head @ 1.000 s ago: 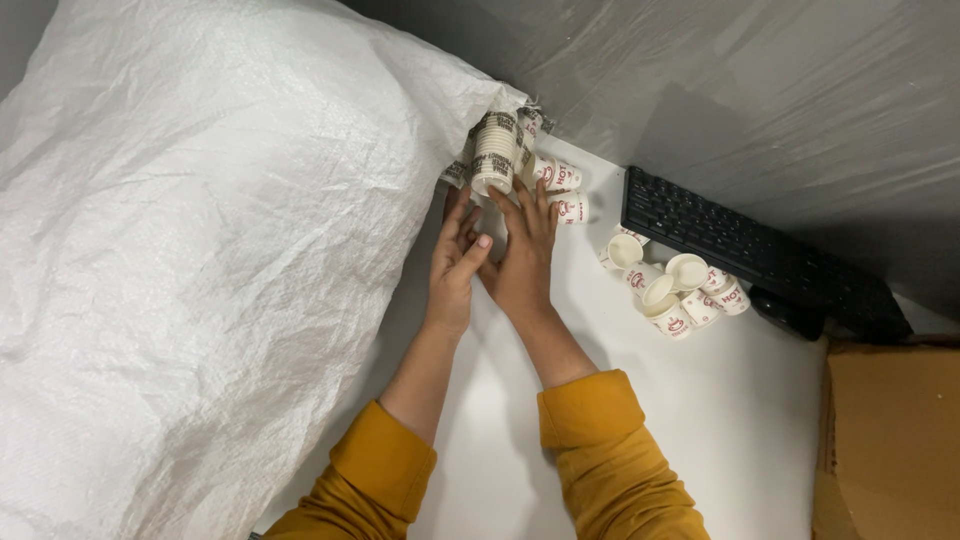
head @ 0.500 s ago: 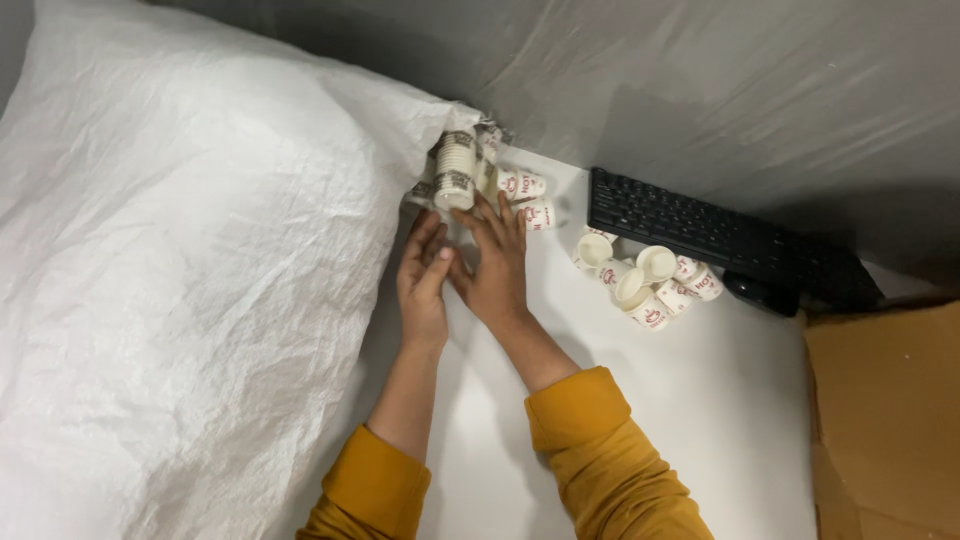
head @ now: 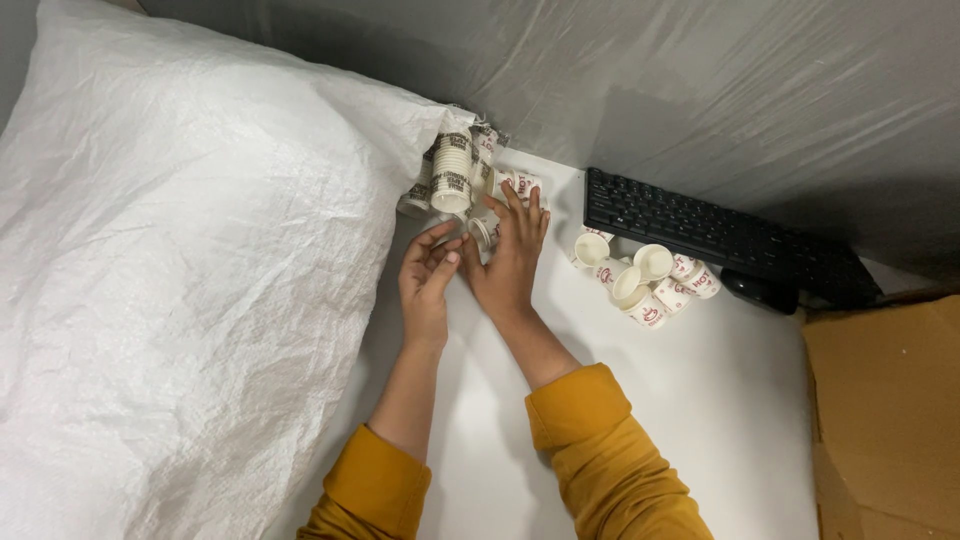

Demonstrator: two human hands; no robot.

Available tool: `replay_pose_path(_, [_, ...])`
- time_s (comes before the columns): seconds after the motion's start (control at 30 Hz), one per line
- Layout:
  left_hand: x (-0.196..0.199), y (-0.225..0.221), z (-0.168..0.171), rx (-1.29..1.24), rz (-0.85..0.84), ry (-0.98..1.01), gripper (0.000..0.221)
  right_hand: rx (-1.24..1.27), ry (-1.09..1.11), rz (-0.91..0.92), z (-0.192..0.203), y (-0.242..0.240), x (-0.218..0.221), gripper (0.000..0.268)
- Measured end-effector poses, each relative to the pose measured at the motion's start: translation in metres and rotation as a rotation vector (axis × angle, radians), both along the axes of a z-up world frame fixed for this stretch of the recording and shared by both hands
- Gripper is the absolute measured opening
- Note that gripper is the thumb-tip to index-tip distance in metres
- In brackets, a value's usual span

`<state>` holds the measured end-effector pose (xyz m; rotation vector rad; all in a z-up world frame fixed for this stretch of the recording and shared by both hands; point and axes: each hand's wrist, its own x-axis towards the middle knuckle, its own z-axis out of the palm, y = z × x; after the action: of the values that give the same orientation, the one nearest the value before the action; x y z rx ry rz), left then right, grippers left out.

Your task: Stacking small paper cups and wrapping them in plastic film for packaging.

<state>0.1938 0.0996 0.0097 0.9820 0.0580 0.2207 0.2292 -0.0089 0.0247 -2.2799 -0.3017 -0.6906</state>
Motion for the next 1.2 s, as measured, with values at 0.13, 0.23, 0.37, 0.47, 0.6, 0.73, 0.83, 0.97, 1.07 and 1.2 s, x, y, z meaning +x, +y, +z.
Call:
replay_pose_path(0.13, [0.001,0.0,-0.002,-0.035,0.034,0.058,0.04,0.03,0.016,0.029,0.0,0.002,-0.002,0.051])
replay_pose_path(0.23, [0.001,0.0,-0.006,-0.088,0.042,0.071,0.034,0.04,0.007,0.058,0.0,0.002,-0.003,0.042])
replay_pose_path(0.37, [0.003,-0.001,-0.011,-0.085,0.075,0.101,0.032,-0.104,0.074,0.12,0.007,0.004,-0.005,0.053])
replay_pose_path(0.47, [0.003,-0.001,-0.019,-0.094,0.084,0.092,0.034,-0.153,0.133,0.157,0.004,0.005,-0.004,0.058])
replay_pose_path(0.6, [0.002,-0.002,-0.015,-0.101,0.076,0.071,0.039,-0.154,0.143,0.17,-0.001,0.004,-0.003,0.056])
replay_pose_path(0.73, [0.003,0.0,-0.012,-0.041,0.122,0.08,0.041,-0.152,0.141,0.137,-0.001,0.005,-0.002,0.052])
replay_pose_path(0.83, [0.003,0.001,-0.014,-0.032,0.2,0.037,0.044,-0.085,0.083,0.109,-0.003,0.005,-0.003,0.051])
replay_pose_path(0.97, [0.004,0.0,-0.013,0.025,0.142,0.018,0.062,-0.121,0.101,0.178,0.003,0.004,-0.005,0.068])
replay_pose_path(1.07, [0.006,0.003,-0.003,0.086,0.009,0.022,0.072,-0.186,0.134,0.194,0.008,0.008,-0.007,0.081])
replay_pose_path(1.2, [0.008,0.009,0.008,0.102,-0.146,0.092,0.076,-0.32,0.135,0.133,0.009,0.01,-0.001,0.083])
